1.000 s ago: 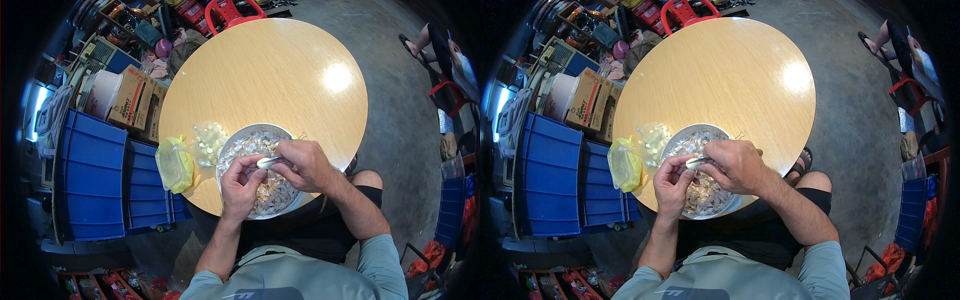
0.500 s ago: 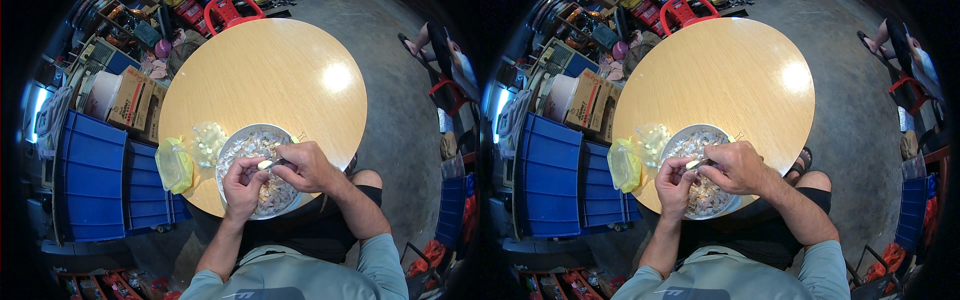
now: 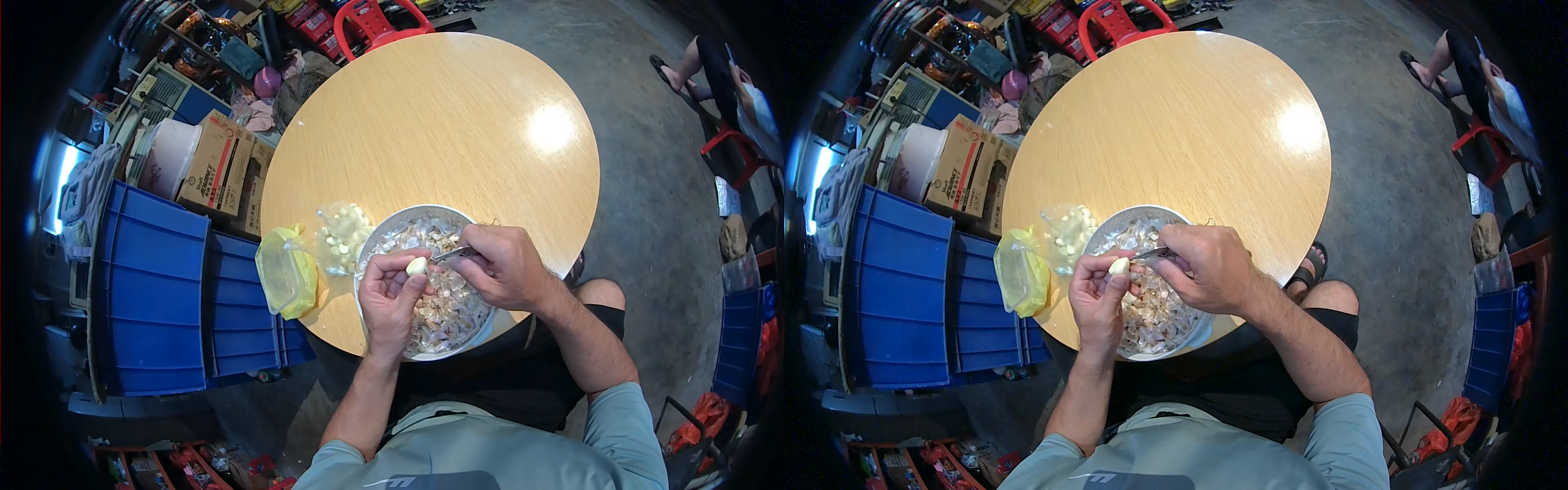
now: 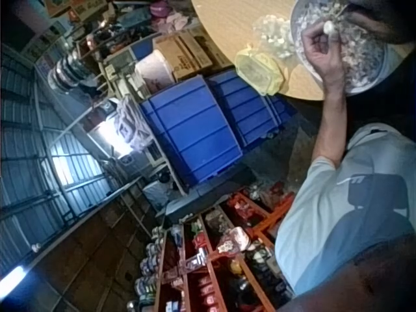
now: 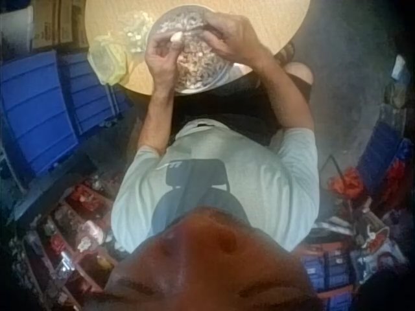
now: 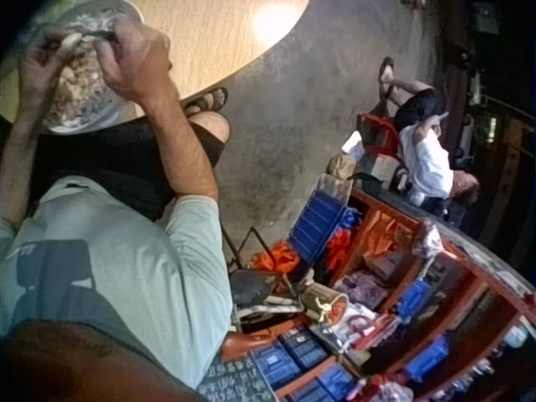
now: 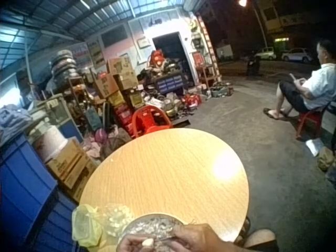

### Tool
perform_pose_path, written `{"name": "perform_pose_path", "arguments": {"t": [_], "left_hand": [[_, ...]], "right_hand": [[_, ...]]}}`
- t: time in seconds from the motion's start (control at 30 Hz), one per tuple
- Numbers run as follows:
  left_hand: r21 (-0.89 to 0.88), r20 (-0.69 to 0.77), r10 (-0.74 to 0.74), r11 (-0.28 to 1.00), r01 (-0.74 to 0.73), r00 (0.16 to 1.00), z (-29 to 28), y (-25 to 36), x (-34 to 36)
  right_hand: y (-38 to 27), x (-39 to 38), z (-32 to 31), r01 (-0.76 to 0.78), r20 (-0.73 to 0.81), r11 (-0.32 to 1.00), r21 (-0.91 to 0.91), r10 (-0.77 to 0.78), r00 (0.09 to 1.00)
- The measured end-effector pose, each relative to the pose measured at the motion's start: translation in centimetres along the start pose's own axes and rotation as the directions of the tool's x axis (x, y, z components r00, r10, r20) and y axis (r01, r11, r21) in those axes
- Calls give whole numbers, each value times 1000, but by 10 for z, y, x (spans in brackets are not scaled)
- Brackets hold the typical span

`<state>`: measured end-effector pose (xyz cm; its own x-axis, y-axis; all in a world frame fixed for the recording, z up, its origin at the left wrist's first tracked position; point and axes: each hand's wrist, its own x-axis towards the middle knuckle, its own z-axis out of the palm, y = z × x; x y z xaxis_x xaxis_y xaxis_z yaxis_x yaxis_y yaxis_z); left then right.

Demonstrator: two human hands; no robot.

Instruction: The recorder is peeling multiple cloves of garlic using a small knife while seated at a round table.

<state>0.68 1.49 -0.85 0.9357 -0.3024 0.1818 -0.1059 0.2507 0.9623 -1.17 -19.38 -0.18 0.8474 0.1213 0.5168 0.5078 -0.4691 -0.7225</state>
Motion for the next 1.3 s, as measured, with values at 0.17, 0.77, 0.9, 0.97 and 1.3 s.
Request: {"name": "perform_pose_path", "arguments": {"t": [0.17,0.77,0.9,0.97,1.3], "left_hand": [[109,54,74,991,-80,996,1,0,0],[178,74,52,982,-64,996,2,-3,-8],[179,69,71,980,-83,995,3,-3,-8],[182,76,88,978,-100,993,4,-2,-8],[142,82,43,988,-54,996,3,-1,-10]], "right_hand": [[0,1,3,21,3,999,-40,-21,1000],[-5,-1,8,111,67,992,-60,-107,992],[-5,-1,8,162,53,982,-97,-157,986],[-5,-1,9,173,58,979,-107,-167,984],[-2,-3,11,162,53,986,-40,-160,986]]}}
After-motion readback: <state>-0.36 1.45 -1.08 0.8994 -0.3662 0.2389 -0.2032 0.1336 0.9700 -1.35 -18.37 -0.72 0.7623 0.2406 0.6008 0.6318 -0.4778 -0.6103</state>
